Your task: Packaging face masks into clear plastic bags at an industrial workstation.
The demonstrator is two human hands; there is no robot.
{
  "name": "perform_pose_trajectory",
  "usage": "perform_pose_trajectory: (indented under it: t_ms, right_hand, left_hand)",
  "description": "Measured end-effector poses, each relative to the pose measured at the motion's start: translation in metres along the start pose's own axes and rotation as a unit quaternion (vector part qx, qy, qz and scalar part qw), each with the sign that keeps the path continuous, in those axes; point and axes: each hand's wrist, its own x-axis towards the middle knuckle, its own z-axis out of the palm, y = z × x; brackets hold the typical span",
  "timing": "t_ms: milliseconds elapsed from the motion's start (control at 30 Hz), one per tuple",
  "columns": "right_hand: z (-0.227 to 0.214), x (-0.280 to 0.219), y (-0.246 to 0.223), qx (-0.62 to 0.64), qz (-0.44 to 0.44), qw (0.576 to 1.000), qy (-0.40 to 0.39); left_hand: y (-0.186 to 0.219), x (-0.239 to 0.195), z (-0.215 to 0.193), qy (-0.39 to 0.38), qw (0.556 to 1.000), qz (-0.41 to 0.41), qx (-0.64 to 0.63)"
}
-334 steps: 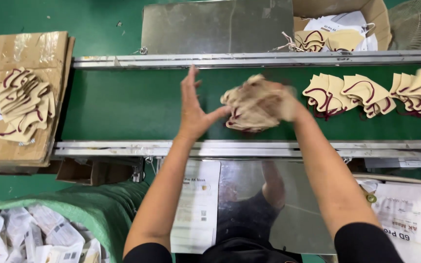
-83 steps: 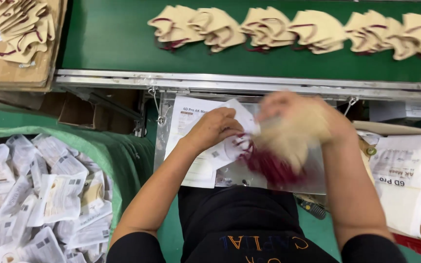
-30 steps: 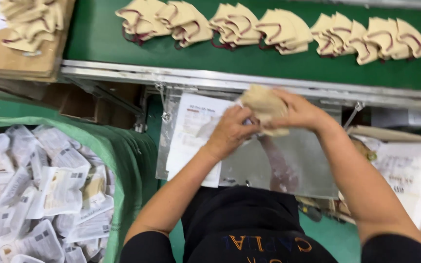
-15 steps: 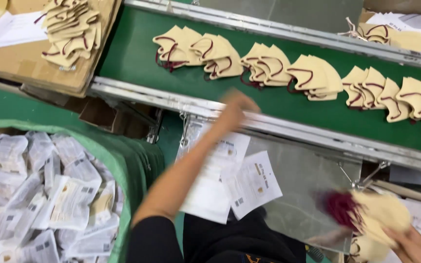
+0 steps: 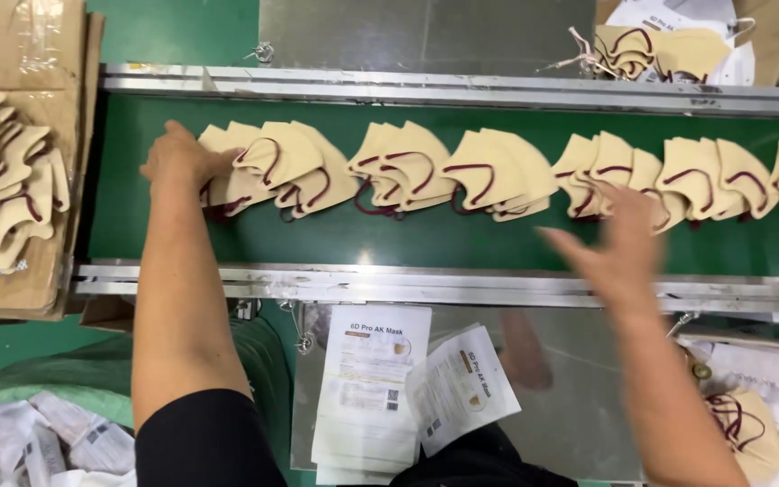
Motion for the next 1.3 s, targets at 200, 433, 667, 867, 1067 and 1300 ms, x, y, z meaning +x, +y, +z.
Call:
perform_pose_trajectory:
  t_ms: [200,433,667,867,1067,1300]
  right_hand:
    - [0.123,0.058,-0.015,-0.107,-0.177,0.975,-0.078]
    - [0.094,0.102,-0.038,-0.066,-0.081,0.985,-0.136]
    - [0.146,0.095,-0.134,-0.024,-0.102,0.988,-0.117]
    - [0.146,0.126,-0.157,-0.109,-0.091,0.970,-0.195]
    - [0.232,0.102,-0.205,0.020,-0.291,0.953,-0.085]
    - [0.170,0.120,-0.198,-0.019,-0.181,0.961,-0.207]
  left_hand:
    - [0.006,-0.045,-0.033,0.025,0.997,-0.035,-0.065]
    - [-0.040,0.034,0.028,0.025,0.974,-0.033,-0.225]
    - [-0.003,-0.002,0.005,-0.071,0.958,-0.020,-0.277]
    - [-0.019,-0.002,0.037,-0.107,0.916,0.028,-0.386]
    - [-0.012,-0.031,0.039,-0.016,0.894,0.089,-0.440]
    - [-0.007,-0.064,0.037,-0.080,0.873,0.012,-0.480]
